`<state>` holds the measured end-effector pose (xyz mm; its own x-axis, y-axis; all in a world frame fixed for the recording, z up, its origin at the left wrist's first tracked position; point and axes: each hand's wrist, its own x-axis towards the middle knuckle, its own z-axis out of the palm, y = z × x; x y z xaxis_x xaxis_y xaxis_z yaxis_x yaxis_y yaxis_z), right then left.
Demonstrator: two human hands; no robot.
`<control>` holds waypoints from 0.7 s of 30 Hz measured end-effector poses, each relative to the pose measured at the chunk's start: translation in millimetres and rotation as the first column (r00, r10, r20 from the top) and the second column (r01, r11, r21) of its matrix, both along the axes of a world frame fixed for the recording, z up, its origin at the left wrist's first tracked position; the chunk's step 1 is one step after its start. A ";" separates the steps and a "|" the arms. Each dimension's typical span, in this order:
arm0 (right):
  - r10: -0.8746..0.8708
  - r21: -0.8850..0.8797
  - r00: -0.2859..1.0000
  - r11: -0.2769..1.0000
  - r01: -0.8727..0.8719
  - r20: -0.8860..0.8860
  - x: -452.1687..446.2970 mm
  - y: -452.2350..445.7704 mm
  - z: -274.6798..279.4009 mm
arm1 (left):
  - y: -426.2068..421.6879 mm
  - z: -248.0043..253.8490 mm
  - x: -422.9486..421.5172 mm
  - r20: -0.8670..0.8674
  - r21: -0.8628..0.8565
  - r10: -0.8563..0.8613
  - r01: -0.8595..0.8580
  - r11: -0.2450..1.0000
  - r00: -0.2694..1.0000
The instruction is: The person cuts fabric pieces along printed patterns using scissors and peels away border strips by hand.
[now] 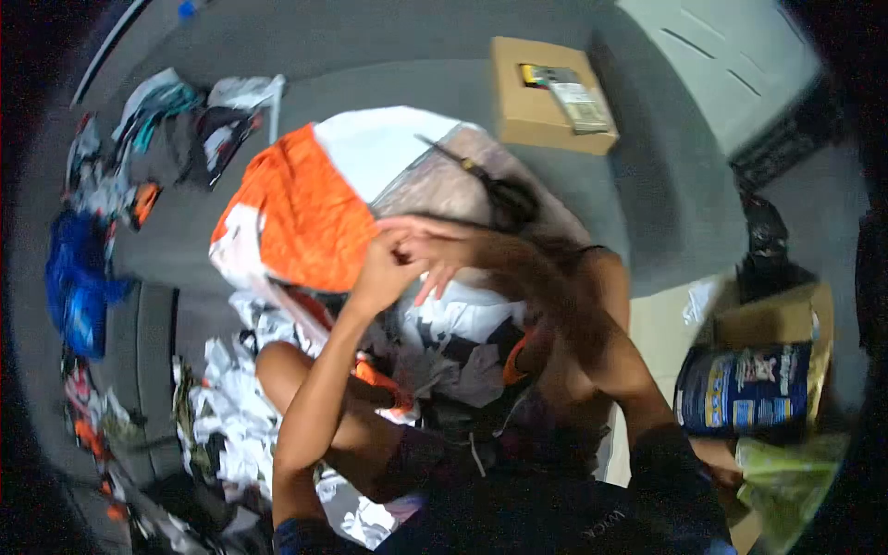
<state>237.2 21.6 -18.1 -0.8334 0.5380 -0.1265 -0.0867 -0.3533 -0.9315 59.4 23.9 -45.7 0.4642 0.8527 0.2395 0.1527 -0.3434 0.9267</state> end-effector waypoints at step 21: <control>-0.136 -0.004 0.989 0.991 0.136 -0.057 -17.8 -5.5 19.6 | 8.1 17.6 -29.4 0.052 -0.148 -0.041 0.048 0.988 0.998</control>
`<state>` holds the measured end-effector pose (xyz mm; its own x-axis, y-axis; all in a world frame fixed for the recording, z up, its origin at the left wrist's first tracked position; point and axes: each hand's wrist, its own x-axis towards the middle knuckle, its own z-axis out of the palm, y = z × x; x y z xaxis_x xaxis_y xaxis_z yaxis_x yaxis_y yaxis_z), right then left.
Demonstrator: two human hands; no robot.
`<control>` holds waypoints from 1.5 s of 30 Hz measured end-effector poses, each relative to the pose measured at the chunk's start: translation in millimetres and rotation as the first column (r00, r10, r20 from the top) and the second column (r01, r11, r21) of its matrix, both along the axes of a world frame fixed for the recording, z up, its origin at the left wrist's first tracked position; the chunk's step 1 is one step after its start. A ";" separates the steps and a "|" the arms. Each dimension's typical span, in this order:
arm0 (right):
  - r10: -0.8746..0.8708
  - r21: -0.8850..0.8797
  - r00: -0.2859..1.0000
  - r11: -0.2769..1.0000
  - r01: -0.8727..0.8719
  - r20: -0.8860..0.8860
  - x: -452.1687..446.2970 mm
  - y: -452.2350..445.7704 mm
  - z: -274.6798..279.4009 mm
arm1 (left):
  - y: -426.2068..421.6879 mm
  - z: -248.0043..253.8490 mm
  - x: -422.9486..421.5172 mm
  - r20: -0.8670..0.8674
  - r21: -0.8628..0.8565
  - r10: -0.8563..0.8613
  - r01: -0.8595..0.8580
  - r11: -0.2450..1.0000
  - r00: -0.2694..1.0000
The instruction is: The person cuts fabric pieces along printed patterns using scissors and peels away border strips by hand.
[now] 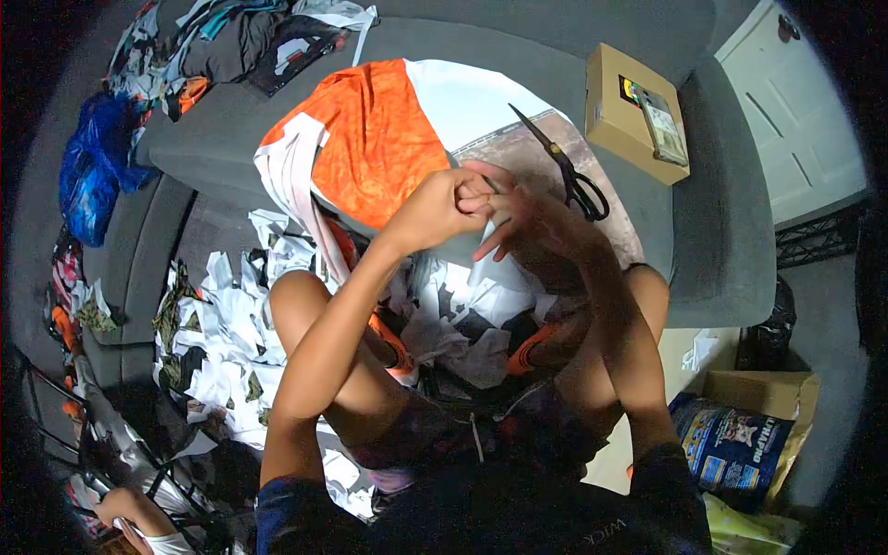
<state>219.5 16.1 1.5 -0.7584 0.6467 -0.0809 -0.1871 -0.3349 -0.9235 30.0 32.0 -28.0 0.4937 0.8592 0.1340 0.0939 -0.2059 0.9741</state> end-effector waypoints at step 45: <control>-0.029 -0.077 0.999 0.997 0.027 -0.024 3.9 10.7 -19.2 | -4.4 0.0 23.0 -0.119 0.083 0.027 -0.018 0.996 0.993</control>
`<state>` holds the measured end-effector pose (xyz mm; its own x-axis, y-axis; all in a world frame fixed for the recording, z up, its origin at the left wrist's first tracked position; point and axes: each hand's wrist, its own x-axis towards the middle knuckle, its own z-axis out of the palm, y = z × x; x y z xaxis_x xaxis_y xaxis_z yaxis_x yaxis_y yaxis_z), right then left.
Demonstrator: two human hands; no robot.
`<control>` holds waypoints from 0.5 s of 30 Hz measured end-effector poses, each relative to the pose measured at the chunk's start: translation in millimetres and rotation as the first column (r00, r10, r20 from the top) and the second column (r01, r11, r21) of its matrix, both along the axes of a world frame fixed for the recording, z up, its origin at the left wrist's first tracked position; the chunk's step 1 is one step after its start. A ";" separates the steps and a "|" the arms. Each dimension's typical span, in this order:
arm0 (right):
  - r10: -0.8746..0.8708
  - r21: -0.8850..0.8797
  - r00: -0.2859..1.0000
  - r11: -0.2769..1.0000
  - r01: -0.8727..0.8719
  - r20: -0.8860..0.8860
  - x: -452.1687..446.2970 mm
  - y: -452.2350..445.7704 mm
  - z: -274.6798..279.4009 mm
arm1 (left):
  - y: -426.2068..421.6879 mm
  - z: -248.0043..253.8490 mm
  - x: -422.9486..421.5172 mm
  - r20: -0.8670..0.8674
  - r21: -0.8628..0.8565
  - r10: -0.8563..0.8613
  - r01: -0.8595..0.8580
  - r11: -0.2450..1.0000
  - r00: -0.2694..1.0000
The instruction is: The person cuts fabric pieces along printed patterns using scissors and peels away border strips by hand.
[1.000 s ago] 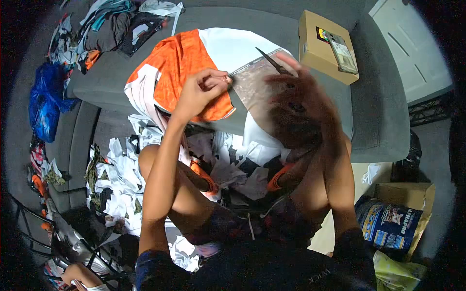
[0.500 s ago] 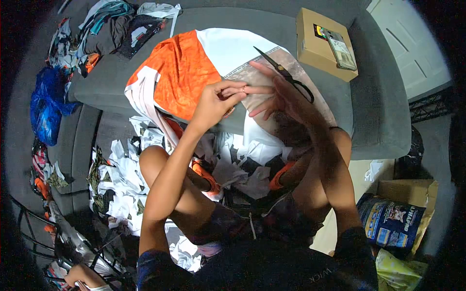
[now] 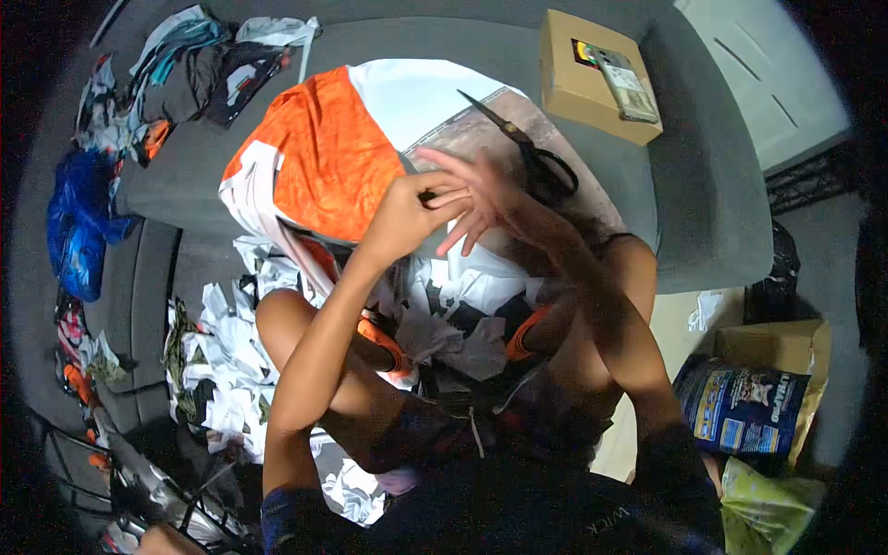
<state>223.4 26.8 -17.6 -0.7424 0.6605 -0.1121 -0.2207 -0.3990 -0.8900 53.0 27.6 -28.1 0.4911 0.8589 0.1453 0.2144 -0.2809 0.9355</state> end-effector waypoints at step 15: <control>-0.627 0.615 0.726 0.700 0.365 0.283 138.3 50.7 -59.4 | 2.9 -13.3 -5.3 -0.148 0.292 -0.021 0.064 0.954 0.989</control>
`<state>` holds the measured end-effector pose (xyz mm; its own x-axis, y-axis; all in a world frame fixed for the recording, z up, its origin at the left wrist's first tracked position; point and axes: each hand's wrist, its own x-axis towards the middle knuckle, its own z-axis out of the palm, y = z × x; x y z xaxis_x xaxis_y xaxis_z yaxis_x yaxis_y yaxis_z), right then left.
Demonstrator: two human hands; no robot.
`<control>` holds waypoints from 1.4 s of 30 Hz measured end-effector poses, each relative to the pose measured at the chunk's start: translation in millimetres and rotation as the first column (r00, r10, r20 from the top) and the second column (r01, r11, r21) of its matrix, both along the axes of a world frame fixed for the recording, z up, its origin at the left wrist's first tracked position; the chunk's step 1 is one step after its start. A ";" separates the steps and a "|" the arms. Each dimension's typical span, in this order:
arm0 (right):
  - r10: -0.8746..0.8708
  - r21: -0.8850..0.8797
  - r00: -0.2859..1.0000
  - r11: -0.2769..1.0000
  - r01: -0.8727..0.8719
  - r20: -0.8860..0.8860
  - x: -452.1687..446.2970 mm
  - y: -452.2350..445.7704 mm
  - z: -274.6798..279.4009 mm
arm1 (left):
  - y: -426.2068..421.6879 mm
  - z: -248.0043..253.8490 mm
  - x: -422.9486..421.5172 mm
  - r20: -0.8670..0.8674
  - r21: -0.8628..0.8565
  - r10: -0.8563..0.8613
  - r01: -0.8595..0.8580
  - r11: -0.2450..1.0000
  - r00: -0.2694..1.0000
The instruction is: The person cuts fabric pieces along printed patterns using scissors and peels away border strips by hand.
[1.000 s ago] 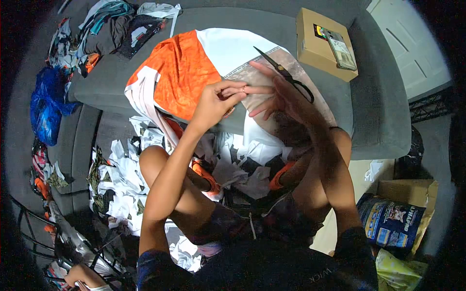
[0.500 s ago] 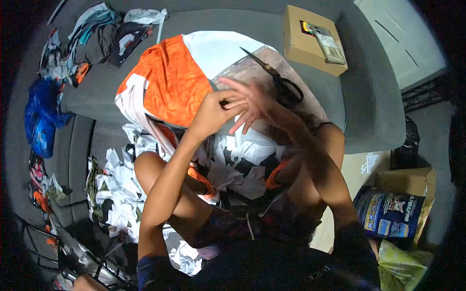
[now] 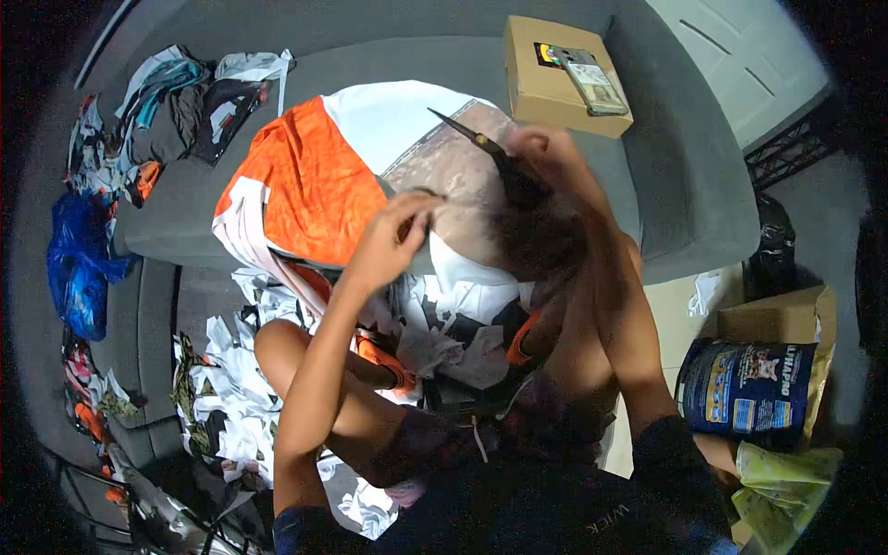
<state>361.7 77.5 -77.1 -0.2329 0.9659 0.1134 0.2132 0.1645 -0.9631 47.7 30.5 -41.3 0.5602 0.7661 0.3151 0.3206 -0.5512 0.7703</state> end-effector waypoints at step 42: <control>-0.447 0.073 0.559 0.822 0.566 0.698 68.5 -42.9 68.0 | 20.9 -5.0 -0.5 -0.174 0.211 -0.015 0.052 0.976 0.985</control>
<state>430.2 34.5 -9.0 0.3472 0.9377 -0.0116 0.7958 -0.3012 -0.5253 47.2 51.4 -46.4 0.6437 0.6716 0.3669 0.4157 -0.7094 0.5691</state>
